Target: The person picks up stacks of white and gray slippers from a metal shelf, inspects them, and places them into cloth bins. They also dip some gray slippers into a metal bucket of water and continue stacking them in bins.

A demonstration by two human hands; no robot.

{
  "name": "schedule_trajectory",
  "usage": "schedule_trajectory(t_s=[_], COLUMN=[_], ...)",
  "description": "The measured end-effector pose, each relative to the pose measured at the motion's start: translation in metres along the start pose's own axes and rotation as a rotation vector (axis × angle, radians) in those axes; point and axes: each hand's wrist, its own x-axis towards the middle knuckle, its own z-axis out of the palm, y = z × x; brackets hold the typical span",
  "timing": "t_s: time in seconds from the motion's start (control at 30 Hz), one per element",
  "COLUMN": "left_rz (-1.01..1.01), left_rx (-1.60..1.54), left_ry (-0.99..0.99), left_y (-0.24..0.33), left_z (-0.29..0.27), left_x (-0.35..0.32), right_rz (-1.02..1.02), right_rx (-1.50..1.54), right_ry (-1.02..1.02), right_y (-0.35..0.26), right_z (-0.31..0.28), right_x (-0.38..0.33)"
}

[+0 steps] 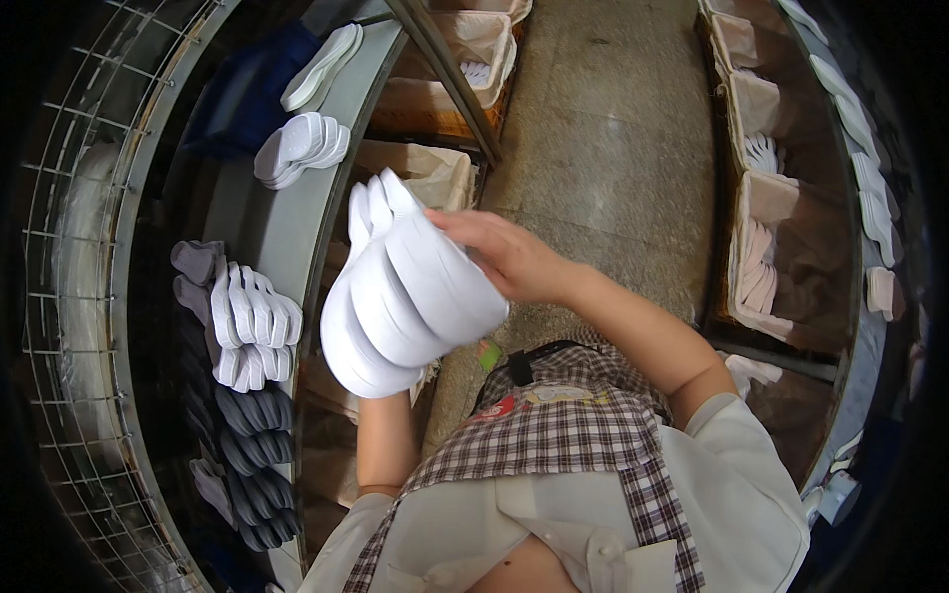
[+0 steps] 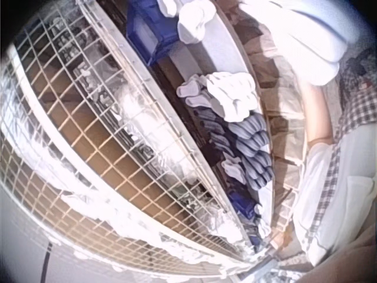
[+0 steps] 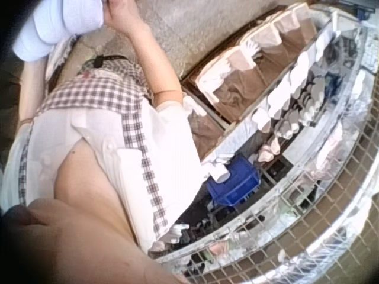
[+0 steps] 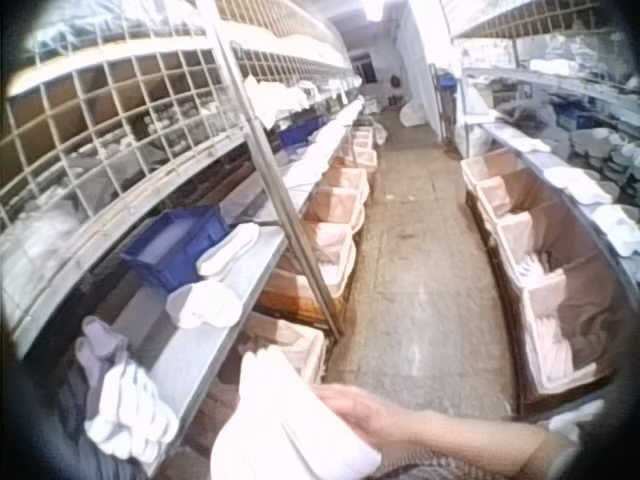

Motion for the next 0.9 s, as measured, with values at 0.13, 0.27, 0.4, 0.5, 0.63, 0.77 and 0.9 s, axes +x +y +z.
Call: schedule_trajectory(t_s=[0.13,0.27,0.4,0.5,0.63,0.77,0.9], left_rz=[-0.261,-0.143,-0.137,-0.192,-0.163,-0.165,-0.116], left_rx=[-0.199,-0.139,-0.266,-0.041,-0.746,-0.945,-0.641], left_ry=[0.072,-0.007,0.018,0.122,-0.4,-0.48,-0.272], left_y=[0.003,-0.011,-0.023,-0.029,-0.029,-0.021,-0.02], left_z=[-0.009,-0.022,-0.029,-0.03,-0.03,-0.029,-0.028], left_x=[-0.003,0.002,0.002,0.005,-0.002,-0.009,-0.001], right_rz=[-0.053,0.531,0.536,0.47,0.577,0.68,0.683], right_rx=[0.016,0.871,0.809,0.539,1.054,1.436,1.272], right_ry=[-0.118,-0.125,-0.064,-0.069,0.235,0.378,0.334], right_y=[0.015,0.005,-0.012,-0.03,-0.04,-0.032,-0.029], right_z=[-0.01,-0.003,0.009,0.012,0.004,-0.006,0.006], right_x=[0.007,-0.008,-0.01,-0.01,-0.01,-0.011,-0.015])
